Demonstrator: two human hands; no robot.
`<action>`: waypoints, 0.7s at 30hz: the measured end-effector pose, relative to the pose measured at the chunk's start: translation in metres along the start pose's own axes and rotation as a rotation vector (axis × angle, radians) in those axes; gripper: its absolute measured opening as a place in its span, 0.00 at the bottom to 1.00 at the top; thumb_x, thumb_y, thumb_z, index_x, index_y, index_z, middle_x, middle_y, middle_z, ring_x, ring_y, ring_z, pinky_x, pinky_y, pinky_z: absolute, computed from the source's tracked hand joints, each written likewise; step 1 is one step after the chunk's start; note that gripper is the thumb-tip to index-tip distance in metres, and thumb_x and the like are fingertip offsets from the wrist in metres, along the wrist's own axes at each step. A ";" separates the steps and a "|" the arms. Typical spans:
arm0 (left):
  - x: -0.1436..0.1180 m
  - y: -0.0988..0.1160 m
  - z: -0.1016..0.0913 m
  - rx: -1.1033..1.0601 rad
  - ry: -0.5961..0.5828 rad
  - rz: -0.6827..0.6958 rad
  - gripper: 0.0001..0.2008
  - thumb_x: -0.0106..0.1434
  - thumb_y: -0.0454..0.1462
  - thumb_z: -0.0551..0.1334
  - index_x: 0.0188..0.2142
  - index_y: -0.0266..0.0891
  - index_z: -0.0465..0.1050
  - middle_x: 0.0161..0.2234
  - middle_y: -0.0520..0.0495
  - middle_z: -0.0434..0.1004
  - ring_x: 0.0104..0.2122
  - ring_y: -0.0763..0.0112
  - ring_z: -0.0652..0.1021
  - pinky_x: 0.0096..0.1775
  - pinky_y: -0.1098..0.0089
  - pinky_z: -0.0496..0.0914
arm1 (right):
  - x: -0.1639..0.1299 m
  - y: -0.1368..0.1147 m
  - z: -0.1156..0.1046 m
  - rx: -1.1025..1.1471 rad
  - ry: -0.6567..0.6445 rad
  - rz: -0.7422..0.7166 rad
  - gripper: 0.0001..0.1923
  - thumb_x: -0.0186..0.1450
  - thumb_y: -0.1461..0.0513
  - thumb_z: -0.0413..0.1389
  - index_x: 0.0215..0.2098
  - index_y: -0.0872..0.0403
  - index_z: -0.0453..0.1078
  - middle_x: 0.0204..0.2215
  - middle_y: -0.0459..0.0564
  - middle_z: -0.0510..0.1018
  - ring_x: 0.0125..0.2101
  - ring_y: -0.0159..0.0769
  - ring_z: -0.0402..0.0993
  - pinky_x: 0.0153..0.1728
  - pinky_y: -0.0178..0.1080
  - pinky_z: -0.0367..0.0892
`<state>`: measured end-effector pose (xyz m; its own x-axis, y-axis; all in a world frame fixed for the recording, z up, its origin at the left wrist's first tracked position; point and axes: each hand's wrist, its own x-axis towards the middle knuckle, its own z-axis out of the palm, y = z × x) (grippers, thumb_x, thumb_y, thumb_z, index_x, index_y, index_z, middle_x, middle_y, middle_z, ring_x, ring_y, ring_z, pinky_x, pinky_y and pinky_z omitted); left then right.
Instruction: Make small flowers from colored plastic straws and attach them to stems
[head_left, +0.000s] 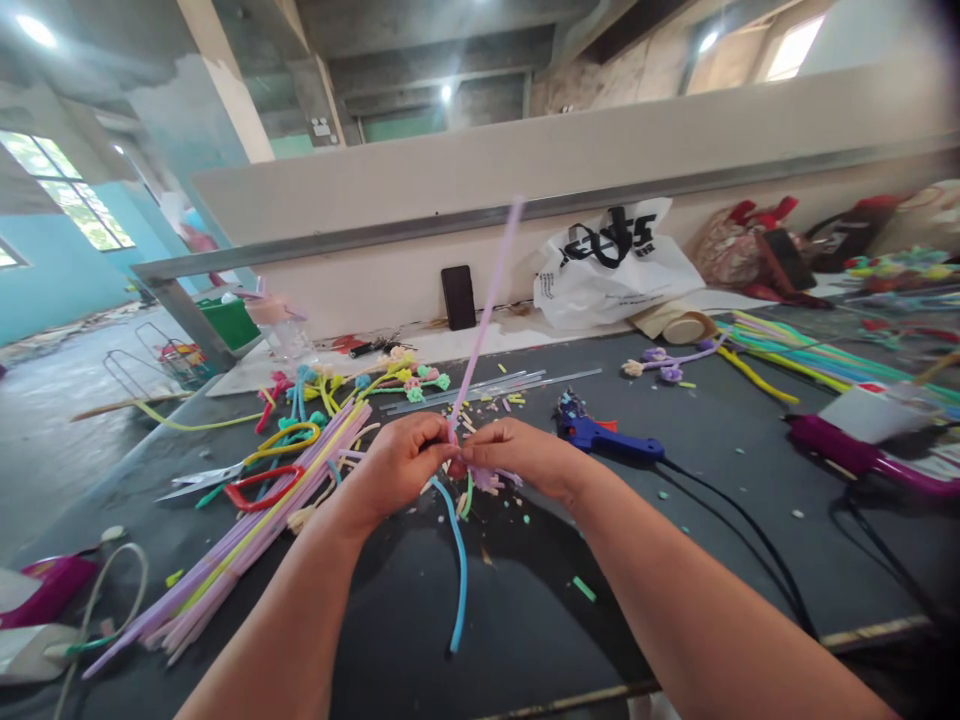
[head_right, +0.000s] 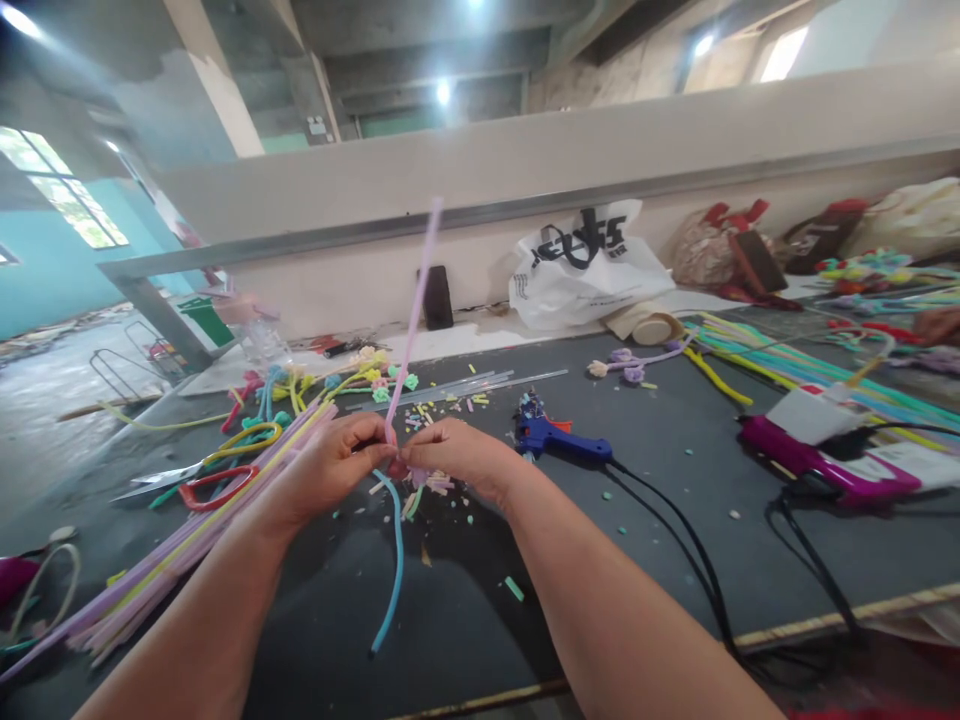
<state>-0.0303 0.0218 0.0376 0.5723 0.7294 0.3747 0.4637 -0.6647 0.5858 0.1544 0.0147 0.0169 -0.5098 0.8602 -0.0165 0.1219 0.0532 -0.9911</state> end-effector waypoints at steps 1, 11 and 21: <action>0.000 0.000 0.000 0.004 0.002 0.025 0.07 0.58 0.33 0.57 0.24 0.36 0.66 0.24 0.53 0.67 0.27 0.75 0.68 0.32 0.74 0.62 | -0.001 0.001 0.001 0.050 -0.012 -0.007 0.14 0.56 0.55 0.58 0.30 0.60 0.75 0.23 0.48 0.75 0.22 0.28 0.61 0.24 0.32 0.54; 0.002 -0.011 0.005 -0.064 -0.001 -0.175 0.07 0.55 0.37 0.58 0.23 0.36 0.69 0.22 0.52 0.69 0.25 0.73 0.69 0.29 0.74 0.62 | 0.007 0.001 0.013 -0.610 0.291 -0.268 0.09 0.55 0.64 0.55 0.19 0.56 0.73 0.18 0.46 0.71 0.26 0.32 0.65 0.31 0.36 0.58; 0.001 -0.017 0.008 -0.378 -0.109 -0.566 0.11 0.50 0.39 0.58 0.17 0.38 0.59 0.12 0.58 0.58 0.14 0.79 0.59 0.18 0.75 0.54 | -0.001 0.003 0.037 -1.221 0.412 -0.597 0.09 0.58 0.68 0.50 0.23 0.56 0.70 0.23 0.50 0.72 0.39 0.41 0.63 0.50 0.51 0.42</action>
<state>-0.0322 0.0322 0.0222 0.3849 0.9144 -0.1255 0.4550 -0.0697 0.8877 0.1241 -0.0043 0.0089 -0.4903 0.6260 0.6064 0.7357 0.6703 -0.0971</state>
